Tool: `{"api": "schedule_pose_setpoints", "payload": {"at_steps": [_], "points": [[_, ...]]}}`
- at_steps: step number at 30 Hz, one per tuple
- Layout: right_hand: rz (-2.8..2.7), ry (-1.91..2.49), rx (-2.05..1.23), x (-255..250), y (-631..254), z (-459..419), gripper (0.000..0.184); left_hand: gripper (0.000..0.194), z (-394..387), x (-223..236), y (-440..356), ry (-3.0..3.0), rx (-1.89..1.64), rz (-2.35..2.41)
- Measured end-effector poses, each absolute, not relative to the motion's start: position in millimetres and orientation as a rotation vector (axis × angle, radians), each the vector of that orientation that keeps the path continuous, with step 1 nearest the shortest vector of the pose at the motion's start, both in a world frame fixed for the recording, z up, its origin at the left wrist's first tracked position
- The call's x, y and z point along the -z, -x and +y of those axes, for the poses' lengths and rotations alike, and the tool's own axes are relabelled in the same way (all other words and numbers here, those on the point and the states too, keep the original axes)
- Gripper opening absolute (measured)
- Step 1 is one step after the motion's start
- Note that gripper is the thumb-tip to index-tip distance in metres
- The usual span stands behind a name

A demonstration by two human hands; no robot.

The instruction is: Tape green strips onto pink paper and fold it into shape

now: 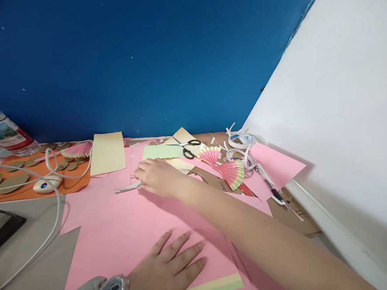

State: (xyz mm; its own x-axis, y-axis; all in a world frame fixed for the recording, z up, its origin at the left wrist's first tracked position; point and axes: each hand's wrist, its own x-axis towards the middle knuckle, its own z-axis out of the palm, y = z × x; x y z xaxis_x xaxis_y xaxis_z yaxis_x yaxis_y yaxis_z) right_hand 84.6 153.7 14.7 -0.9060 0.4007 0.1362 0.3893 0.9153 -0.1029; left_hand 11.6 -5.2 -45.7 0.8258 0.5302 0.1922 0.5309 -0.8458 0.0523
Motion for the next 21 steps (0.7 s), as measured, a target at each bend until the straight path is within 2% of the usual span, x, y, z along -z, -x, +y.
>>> {"api": "schedule_pose_setpoints", "payload": {"at_steps": [3, 6, 8, 10, 12, 14, 15, 17, 21], "points": [[-2.924, 0.601, -0.136, -1.8, -79.7, 149.6, 0.015, 0.051, -4.7, 49.2, -11.1, 3.06, 0.303, -0.888], [-2.867, 0.664, -0.232, 10.0, -73.9, 154.2, 0.018, 0.052, -4.4, 46.6, -10.6, 3.171, 0.315, -0.929], [-2.801, 0.711, -0.34, 9.5, -75.1, 157.5, 0.014, 0.053, -4.6, 39.7, -10.8, 3.285, 0.444, -1.007], [-2.719, 0.758, -0.469, 0.8, -82.5, 156.7, 0.011, 0.048, -5.0, 30.2, -11.8, 3.383, 0.828, -1.255], [-2.632, 0.797, -0.603, -13.6, -95.3, 150.4, 0.013, 0.035, -4.9, 21.4, -13.1, 3.27, 1.526, -1.759], [-2.536, 0.812, -0.738, -30.0, -111.0, 139.4, 0.014, 0.033, -4.0, 16.5, -13.6, 2.814, 2.211, -2.243], [-2.414, 0.8, -0.978, -37.7, -119.3, 132.9, 0.011, 0.034, -3.5, 15.9, -13.2, 2.574, 2.434, -2.385], [-2.184, 0.763, -1.284, -49.7, -136.2, 119.2, 0.004, 0.033, -2.4, 17.2, -11.1, 2.291, 2.637, -2.484], [-2.061, 0.854, -1.68, -54.2, -169.3, 94.0, 0.006, 0.034, -0.3, 21.0, -4.8, 2.348, 2.708, -2.368]]}}
